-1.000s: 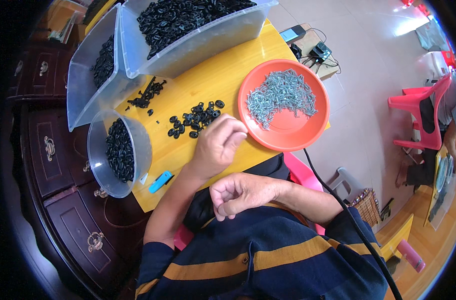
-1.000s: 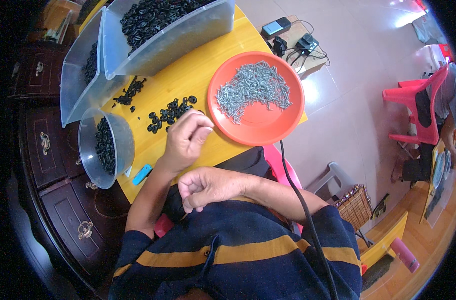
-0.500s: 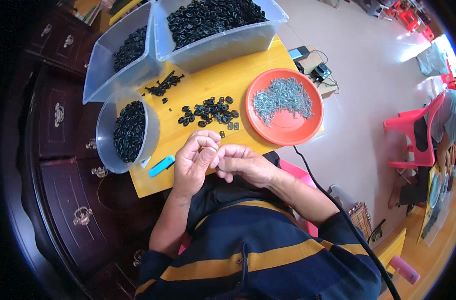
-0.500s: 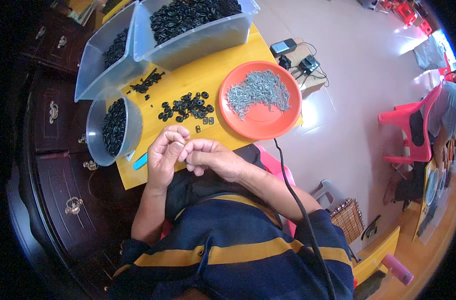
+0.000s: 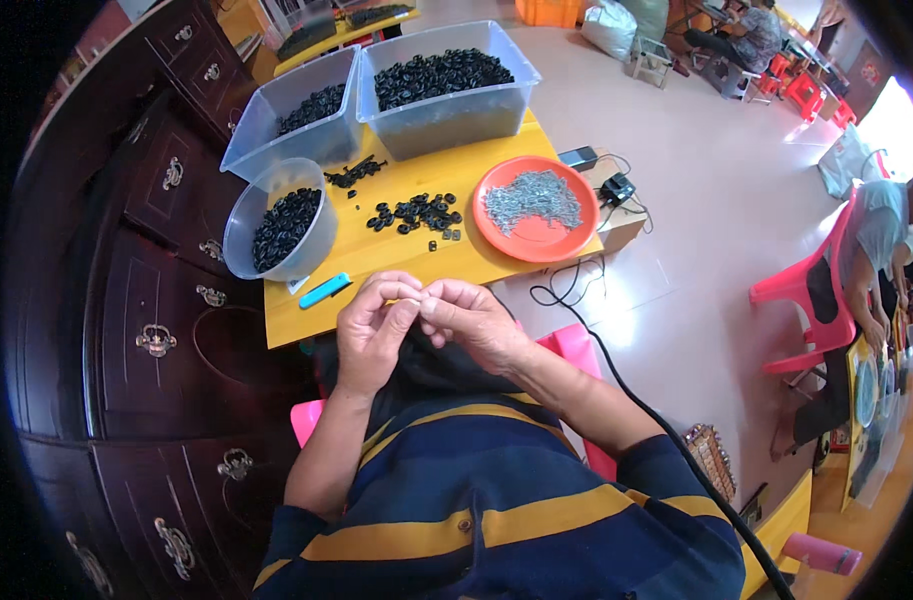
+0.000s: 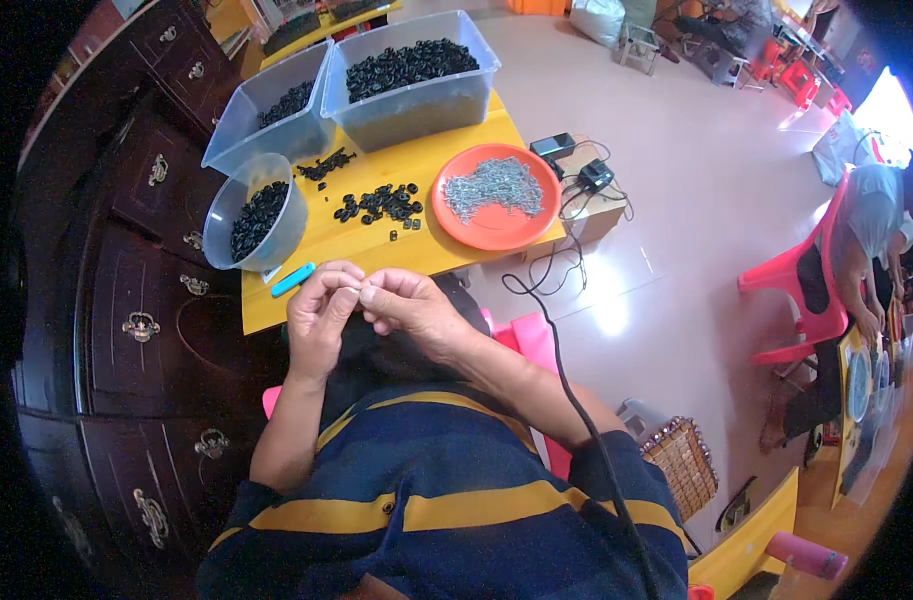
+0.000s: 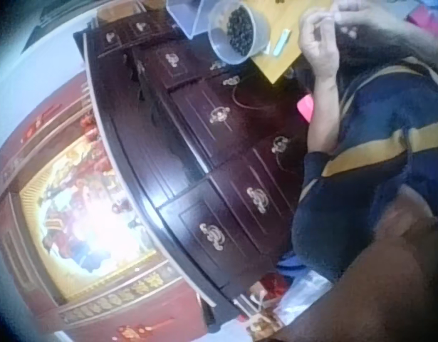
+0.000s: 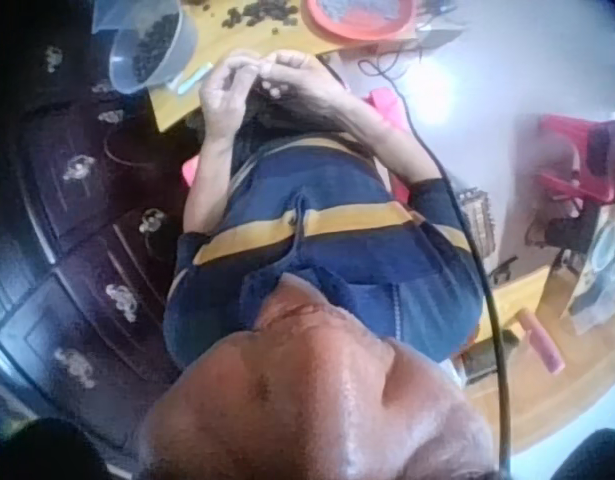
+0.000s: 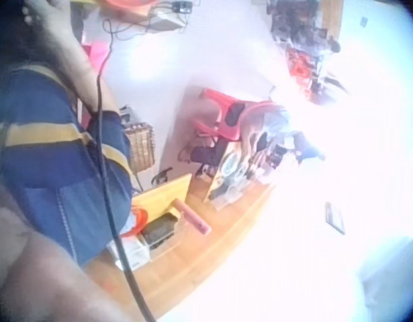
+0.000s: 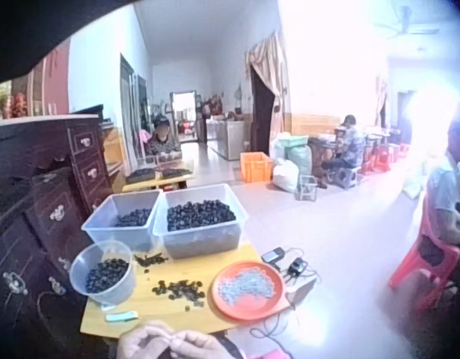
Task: The person assembles hardware components by picking black plastic pieces and metal pins from the table and fitting them together by hand.
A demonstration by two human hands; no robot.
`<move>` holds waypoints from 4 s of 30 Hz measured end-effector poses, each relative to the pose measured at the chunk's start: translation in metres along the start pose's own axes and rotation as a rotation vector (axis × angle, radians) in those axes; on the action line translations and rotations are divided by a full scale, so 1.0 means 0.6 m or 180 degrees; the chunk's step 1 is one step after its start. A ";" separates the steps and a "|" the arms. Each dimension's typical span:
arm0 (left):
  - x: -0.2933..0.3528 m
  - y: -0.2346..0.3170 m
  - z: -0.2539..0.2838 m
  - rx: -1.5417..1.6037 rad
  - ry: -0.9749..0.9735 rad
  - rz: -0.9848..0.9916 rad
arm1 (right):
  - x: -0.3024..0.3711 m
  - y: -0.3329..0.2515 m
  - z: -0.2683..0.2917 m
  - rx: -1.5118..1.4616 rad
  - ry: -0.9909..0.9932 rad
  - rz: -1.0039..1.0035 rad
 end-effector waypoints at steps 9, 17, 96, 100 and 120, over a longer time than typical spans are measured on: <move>0.067 0.030 0.007 -0.0474 0.0283 0.0162 | 0.024 -0.014 -0.036 0.0920 0.0153 0.0352; 0.078 -0.043 0.012 -0.0143 0.0163 0.0527 | 0.023 -0.020 -0.027 0.1888 0.0326 0.0521; 0.135 -0.075 -0.013 -0.0718 0.0250 0.0538 | 0.061 0.119 0.021 0.0126 -0.0326 -0.0955; 0.127 -0.056 -0.020 -0.0863 0.0162 0.0459 | 0.060 0.123 0.026 0.0140 -0.0267 -0.0932; 0.140 -0.081 -0.021 -0.0612 0.0140 0.0789 | 0.050 0.138 0.044 0.0568 0.0020 -0.0833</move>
Point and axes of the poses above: each hand's wrist, its own x-axis away from the middle knuckle, its own z-axis out of the back of the hand, y = z × x, the point moved 10 cm from there along -x, towards the middle knuckle, and after that the axes turned 12 degrees about -y, right-handed, at the moved point
